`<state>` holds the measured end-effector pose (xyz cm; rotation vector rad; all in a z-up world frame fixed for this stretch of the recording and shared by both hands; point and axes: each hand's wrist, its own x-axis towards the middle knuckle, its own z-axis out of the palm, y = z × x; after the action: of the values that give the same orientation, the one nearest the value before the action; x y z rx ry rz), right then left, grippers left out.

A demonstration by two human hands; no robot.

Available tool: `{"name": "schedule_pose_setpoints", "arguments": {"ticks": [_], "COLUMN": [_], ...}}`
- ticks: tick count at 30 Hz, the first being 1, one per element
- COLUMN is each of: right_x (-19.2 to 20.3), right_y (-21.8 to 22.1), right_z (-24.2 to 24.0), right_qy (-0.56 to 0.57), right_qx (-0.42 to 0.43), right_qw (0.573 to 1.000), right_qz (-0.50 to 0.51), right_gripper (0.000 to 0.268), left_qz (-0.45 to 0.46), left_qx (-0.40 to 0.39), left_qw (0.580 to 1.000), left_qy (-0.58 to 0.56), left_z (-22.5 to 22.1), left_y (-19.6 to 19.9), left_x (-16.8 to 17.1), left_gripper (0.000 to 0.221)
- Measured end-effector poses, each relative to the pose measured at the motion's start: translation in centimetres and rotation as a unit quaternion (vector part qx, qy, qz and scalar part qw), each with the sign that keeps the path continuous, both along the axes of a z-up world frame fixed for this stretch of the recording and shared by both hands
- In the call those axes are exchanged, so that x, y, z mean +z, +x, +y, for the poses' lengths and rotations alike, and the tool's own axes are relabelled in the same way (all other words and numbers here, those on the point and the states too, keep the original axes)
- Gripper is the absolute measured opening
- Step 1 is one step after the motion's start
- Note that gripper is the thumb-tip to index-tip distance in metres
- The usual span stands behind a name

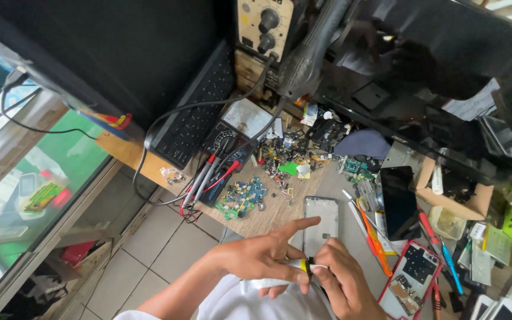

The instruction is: Applying adhesive to a smartphone frame and reassembling internal ribbon cables on a repair bench.

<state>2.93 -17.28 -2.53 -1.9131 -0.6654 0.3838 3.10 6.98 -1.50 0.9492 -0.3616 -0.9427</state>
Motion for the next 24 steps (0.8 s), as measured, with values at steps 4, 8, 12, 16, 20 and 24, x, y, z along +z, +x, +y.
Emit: {"name": "schedule_pose_setpoints", "arguments": {"ticks": [4,8,12,16,20,24], "right_x": [-2.2,-3.6,-1.0,-1.1,-0.2,0.7], "right_y": [-0.8,-0.4,0.3,1.5,4.6,9.6], "right_z": [-0.1,0.0,-0.1,-0.7,2.0,5.7], "right_qy": [0.041,0.083,0.077,0.031,0.03,-0.072], "right_qx": [-0.11,-0.159,-0.21,-0.333,-0.384,-0.336], "right_qw": [0.974,0.953,0.946,0.931,0.923,0.854], "right_qz": [0.194,0.243,0.235,0.145,-0.021,-0.391], "right_gripper": [0.038,0.034,0.04,0.036,0.026,0.013], "left_qz": [-0.073,-0.262,-0.342,-0.336,-0.188,-0.049], "left_qx": [0.018,0.005,0.268,0.496,0.596,0.553], "left_qw": [0.985,0.877,0.845,0.733,0.75,0.819], "left_qy": [0.155,0.402,0.311,0.322,0.217,0.145], "left_z": [-0.7,-1.6,-1.4,-1.6,-1.6,-1.7], "left_y": [0.6,1.5,2.2,2.2,1.0,-0.5], "left_x": [3.7,5.0,4.1,2.8,0.6,-1.2], "left_gripper": [0.103,0.098,0.112,0.068,0.042,0.047]}}
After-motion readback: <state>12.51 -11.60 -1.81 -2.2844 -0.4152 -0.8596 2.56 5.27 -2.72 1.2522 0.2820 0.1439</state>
